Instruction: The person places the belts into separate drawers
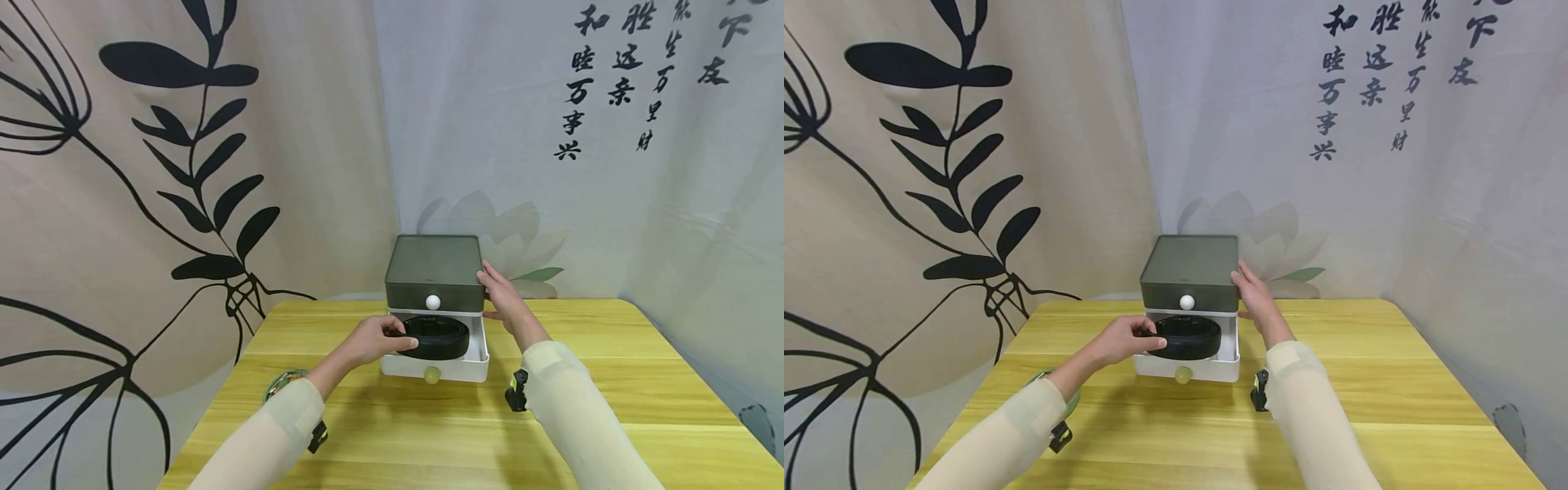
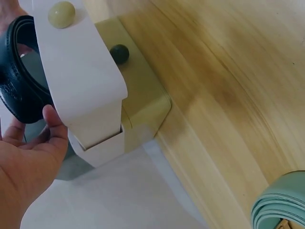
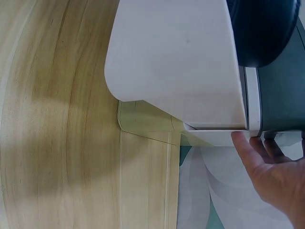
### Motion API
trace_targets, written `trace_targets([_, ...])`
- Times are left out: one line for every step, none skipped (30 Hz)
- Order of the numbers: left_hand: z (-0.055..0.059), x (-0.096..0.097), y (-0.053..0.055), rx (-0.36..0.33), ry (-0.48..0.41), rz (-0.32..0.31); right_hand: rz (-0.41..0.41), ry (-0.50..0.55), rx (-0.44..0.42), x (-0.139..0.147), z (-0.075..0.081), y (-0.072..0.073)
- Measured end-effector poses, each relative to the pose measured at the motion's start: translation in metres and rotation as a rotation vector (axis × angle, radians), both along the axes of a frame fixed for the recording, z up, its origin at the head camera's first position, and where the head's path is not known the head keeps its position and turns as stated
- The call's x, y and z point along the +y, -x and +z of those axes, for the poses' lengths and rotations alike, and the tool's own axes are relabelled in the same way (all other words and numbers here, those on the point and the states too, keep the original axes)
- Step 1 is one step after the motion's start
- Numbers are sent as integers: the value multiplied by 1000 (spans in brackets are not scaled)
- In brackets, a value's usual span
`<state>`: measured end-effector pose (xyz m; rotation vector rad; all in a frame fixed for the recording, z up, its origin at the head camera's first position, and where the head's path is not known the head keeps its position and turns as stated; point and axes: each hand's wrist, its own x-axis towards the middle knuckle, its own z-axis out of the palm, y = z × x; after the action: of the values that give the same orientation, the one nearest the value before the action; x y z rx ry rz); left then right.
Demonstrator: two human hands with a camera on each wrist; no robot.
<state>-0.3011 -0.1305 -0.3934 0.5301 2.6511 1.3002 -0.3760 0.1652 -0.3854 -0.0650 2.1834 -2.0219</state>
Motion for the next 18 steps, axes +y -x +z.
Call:
trace_targets([0,1,1,-2,1,5,0,0,-1,0,0,0])
trace_targets([-1,1,2,-4,2,9,0,1,-2,0,0,-1])
trace_targets([-1,2,3,-6,3,13,-1,2,-2,1,0,-1])
trace_targets([-1,2,4,-5,4,16,1,2,-1,1,1,-1])
trace_targets([-1,4,4,-6,4,20,3,1,0,1,1,-2])
trace_targets([-1,5,5,-8,6,25,0,5,-2,2,1,-2])
trace_targets([-1,6,5,-9,5,27,1,4,-1,2,1,-2])
trace_targets([-1,7,5,-10,2,29,1,4,0,2,1,-2])
trace_targets([-1,8,6,-10,-1,31,2,4,1,2,1,-2])
trace_targets([-1,9,6,-11,-3,33,3,4,1,3,2,-1])
trace_targets([-1,10,6,-12,-3,37,4,6,1,3,2,-1])
trace_targets([-2,11,7,-11,-2,41,5,8,1,3,2,-1])
trace_targets([-2,12,8,-8,0,44,6,8,2,3,2,0])
trace_targets([-2,13,9,-4,3,47,7,10,3,3,2,0])
trace_targets([-3,14,9,1,6,49,8,10,4,3,2,0])
trace_targets([-3,14,10,6,11,51,8,12,3,4,1,0])
trace_targets([-4,15,11,10,18,54,9,13,2,4,1,1])
trace_targets([-4,16,11,15,21,57,8,15,0,5,1,1])
